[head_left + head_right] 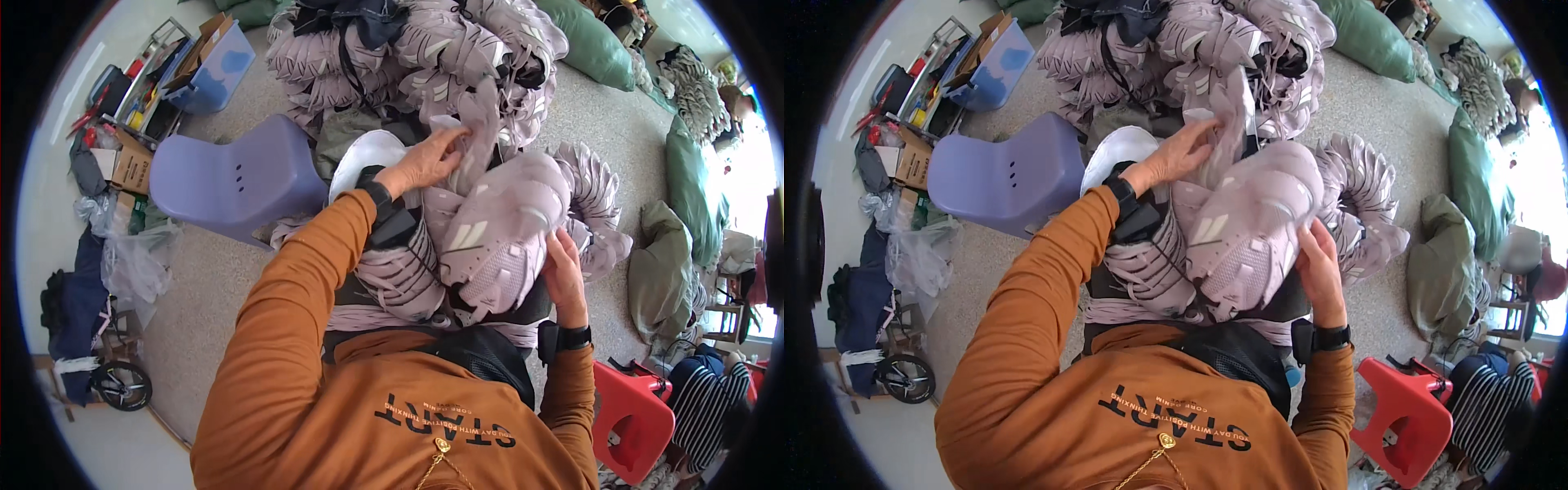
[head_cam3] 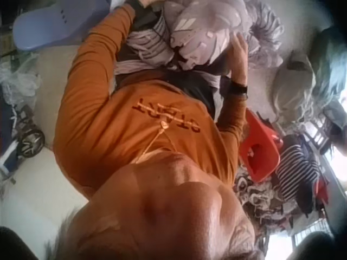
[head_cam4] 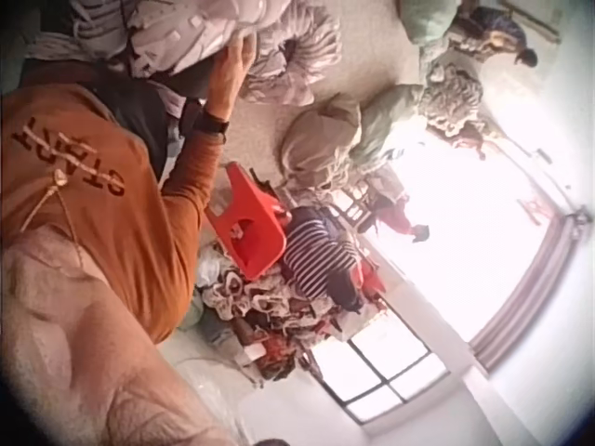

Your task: The person sits on the floor and laces a pair of pink sneakers. They thread the laces through the eyelets, pull them tight, and tie a knot. The person handles the shoes and laces by hand throughout the process.

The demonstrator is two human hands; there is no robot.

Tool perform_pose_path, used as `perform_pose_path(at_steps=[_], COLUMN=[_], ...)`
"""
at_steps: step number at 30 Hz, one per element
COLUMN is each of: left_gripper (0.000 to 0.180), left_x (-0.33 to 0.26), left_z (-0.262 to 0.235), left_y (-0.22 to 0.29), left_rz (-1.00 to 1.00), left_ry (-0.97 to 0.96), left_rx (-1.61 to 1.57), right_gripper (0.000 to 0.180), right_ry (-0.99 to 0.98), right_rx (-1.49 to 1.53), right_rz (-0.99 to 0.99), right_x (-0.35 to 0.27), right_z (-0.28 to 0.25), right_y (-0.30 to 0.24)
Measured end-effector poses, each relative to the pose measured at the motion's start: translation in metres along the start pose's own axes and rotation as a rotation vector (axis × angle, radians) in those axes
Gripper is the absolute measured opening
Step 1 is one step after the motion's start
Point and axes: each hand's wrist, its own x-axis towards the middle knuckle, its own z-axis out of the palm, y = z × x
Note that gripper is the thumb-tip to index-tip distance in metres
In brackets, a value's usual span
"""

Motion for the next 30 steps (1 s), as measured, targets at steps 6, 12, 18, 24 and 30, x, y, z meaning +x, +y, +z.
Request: perform_pose_path(at_steps=[6, 12, 18, 24, 30], left_gripper=[0.049, 0.051, 0.070, 0.082, 0.080], left_x=[-0.001, -0.039, -0.097, -0.079, -0.103], left_z=[-0.005, -0.057, -0.033, 0.012, 0.020], left_y=[0.033, 0.072, 0.154, 0.114, 0.128], left_rz=[0.052, 0.129, 0.316, 0.262, 0.282], left_ry=[-0.038, -0.087, -0.150, -0.157, -0.082], left_rx=[0.246, 0.225, 0.204, 0.141, 0.203], right_gripper=[0.042, 0.047, 0.067, 0.065, 0.027], right_ry=[0.338, 0.333, 0.113, 0.131, 0.003], right_rx=[-0.892, -1.041, -1.326, -1.332, -0.951], right_rz=[-0.445, -0.767, -0.742, -0.818, -0.446], right_x=[0.015, -0.031, -0.059, -0.021, -0.069], right_z=[0.023, 0.040, 0.068, 0.053, 0.011], right_y=[-0.006, -0.023, -0.019, -0.014, -0.028])
